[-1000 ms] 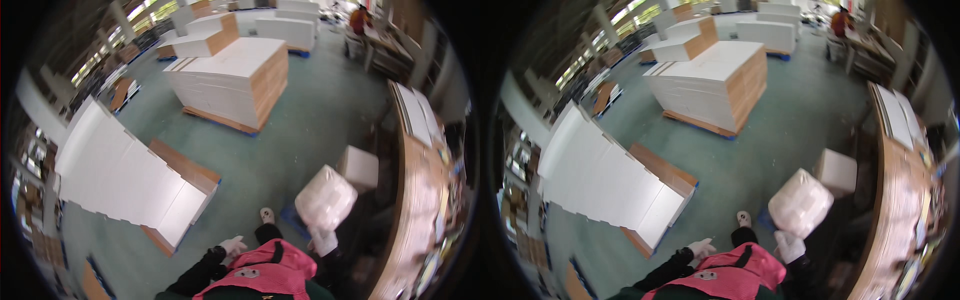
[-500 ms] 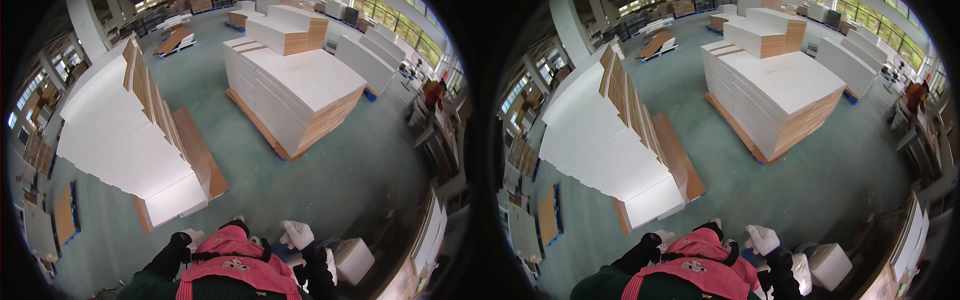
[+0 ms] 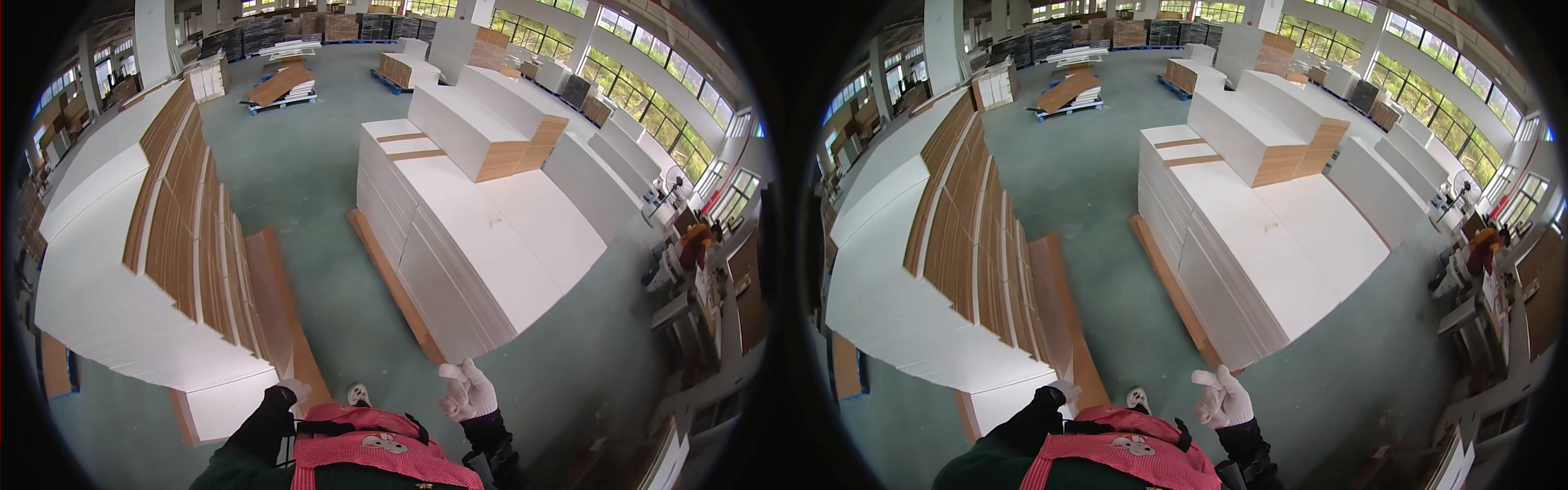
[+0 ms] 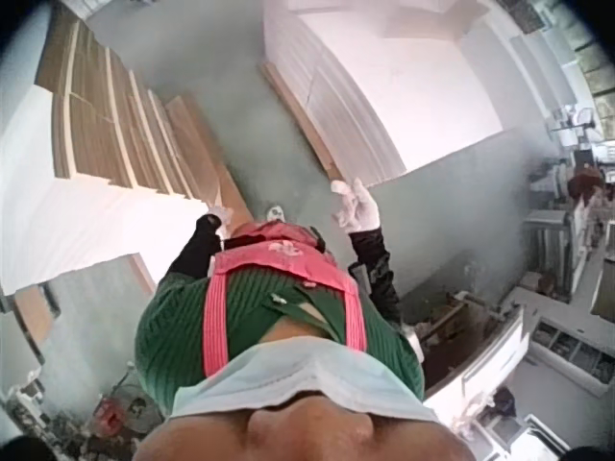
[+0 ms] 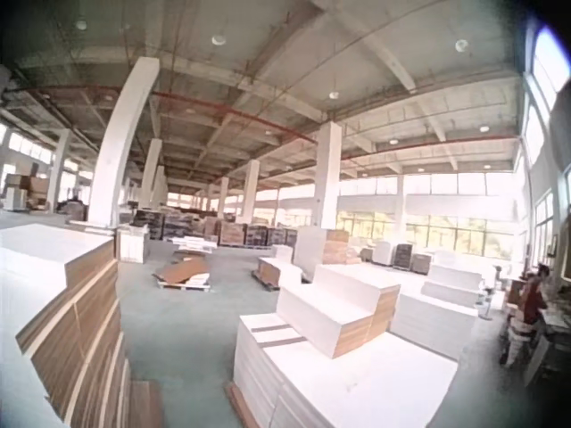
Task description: Scrape and clean the edges and surfaces of white furniture boards in a workshop.
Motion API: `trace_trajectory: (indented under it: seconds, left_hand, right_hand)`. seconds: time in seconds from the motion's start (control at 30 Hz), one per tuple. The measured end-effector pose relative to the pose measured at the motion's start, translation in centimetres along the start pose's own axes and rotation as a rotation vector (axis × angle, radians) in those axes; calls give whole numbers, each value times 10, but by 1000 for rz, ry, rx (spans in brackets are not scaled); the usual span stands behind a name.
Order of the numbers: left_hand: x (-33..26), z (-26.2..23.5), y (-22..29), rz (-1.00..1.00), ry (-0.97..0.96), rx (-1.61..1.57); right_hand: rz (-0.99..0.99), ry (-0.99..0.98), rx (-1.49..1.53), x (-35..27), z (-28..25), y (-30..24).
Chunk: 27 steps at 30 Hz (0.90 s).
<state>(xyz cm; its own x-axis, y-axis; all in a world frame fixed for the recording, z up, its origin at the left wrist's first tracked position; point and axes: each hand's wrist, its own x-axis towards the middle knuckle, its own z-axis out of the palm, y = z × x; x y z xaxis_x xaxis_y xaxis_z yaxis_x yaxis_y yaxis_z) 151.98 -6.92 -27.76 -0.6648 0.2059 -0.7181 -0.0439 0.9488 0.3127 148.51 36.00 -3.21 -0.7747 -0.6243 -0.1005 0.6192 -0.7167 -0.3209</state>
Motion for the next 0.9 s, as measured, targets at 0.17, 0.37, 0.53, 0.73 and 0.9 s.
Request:
trace_trajectory:
  seconds: [0.17, 0.37, 0.53, 0.73, 0.9]
  left_hand:
    - [107, -105, -15, 202, 156, 359]
    - [189, -225, 10, 126, -39, -262]
    - [244, -282, -41, -59, 44, -235]
    - [304, -371, -125, -682, -182, -567]
    - [369, -477, -142, -590, 16, -964]
  right_hand:
    - [-82, 182, 30, 108, -12, -60]
    - [-259, 709, -18, 225, -71, -147]
    - [-372, 610, -83, 361, -102, -262]
    - [-661, 681, -245, 519, -102, -414]
    - [-798, 773, -217, 615, -112, -503]
